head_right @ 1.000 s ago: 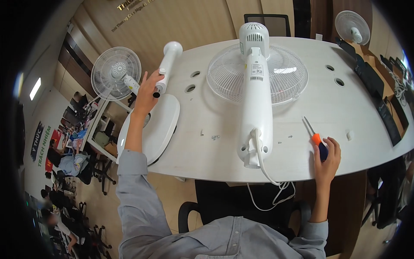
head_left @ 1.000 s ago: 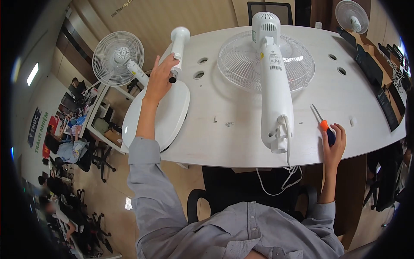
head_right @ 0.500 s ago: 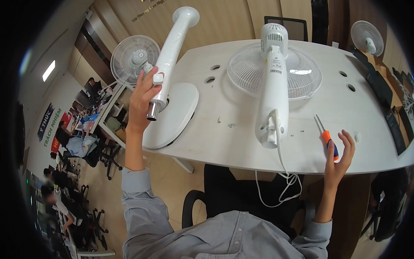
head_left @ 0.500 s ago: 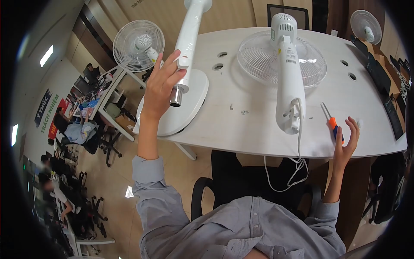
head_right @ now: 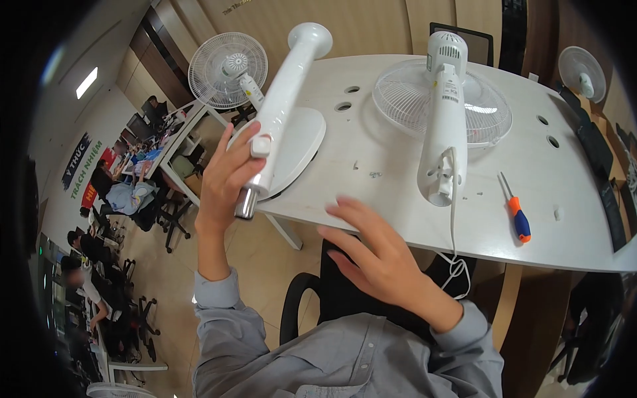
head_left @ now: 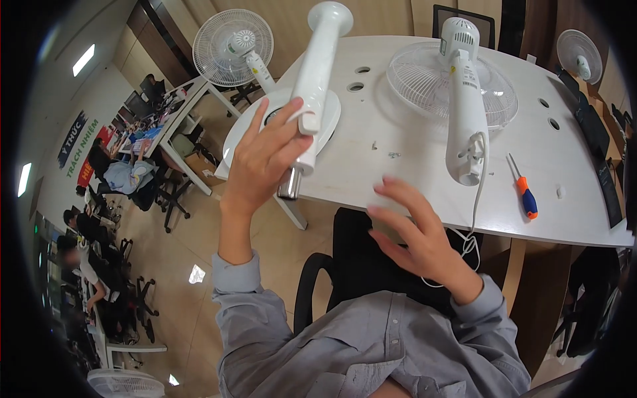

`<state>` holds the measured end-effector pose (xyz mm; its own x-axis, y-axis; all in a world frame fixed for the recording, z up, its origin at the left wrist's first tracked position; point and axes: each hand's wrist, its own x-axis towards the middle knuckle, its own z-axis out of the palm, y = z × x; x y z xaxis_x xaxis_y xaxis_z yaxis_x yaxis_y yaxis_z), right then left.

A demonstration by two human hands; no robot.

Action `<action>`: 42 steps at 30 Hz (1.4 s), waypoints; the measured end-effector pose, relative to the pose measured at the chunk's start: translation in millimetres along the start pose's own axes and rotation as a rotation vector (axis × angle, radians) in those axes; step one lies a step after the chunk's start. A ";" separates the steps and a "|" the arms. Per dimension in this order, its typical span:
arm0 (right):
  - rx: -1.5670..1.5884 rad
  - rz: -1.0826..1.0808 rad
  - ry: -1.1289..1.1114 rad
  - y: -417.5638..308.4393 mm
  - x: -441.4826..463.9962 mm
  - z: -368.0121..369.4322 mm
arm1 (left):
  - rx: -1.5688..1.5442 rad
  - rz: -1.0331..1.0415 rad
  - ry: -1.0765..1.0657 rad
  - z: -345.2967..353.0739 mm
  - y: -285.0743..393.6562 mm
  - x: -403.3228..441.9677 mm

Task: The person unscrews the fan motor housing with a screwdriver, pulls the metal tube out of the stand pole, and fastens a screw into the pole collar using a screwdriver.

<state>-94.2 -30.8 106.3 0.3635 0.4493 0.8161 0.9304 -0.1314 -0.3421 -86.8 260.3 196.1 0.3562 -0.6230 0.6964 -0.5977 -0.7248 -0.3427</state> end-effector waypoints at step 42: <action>-0.213 -0.311 -0.068 -106.8 56.2 38.0 | -1.548 0.117 0.732 -79.4 82.0 -93.8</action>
<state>-174.9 42.1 171.0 0.0649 0.5530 0.8307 0.9871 -0.1574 0.0277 -226.2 282.7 152.7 0.1496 -0.0747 0.9859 -0.8360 0.5229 0.1665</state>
